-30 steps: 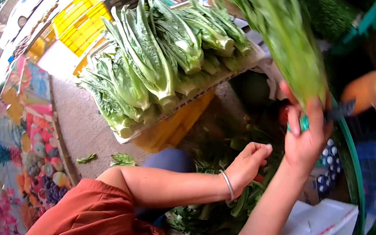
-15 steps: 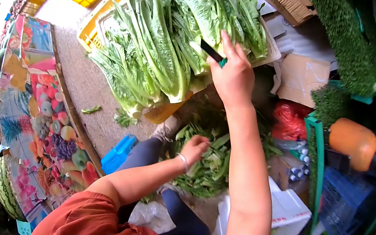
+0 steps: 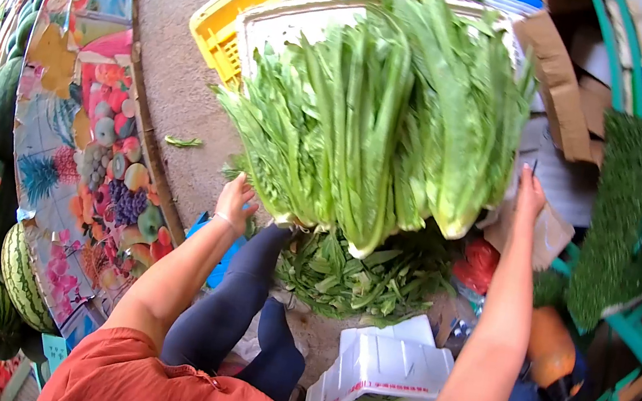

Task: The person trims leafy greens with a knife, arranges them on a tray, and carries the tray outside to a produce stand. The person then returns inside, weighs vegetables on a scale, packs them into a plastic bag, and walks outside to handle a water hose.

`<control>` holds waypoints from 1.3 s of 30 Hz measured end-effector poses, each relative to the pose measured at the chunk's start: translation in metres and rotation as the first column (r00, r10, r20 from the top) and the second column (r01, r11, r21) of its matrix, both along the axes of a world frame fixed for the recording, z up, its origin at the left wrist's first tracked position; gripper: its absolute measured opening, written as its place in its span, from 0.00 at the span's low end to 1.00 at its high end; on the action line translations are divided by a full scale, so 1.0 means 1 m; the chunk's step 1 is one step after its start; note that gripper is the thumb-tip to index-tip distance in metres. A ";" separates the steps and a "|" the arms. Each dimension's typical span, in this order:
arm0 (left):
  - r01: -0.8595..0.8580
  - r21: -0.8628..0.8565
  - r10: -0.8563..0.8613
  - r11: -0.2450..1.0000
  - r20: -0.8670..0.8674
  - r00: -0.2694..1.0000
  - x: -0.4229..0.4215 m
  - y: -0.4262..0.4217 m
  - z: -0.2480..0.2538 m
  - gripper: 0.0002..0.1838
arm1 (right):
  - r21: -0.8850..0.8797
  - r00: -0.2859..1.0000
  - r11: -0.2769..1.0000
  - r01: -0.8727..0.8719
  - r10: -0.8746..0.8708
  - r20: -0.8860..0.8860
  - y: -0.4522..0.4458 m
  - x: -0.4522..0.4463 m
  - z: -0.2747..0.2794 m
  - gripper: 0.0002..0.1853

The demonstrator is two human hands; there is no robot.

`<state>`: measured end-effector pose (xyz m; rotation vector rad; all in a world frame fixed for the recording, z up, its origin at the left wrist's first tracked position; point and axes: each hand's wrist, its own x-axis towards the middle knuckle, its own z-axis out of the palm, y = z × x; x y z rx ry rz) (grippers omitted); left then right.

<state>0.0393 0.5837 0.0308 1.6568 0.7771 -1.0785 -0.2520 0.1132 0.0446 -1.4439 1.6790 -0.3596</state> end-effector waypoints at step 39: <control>0.467 0.374 -0.581 0.801 0.300 0.756 -0.004 0.138 0.225 0.35 | 0.377 0.885 0.840 0.390 -0.454 0.097 0.313 -0.141 0.221 0.26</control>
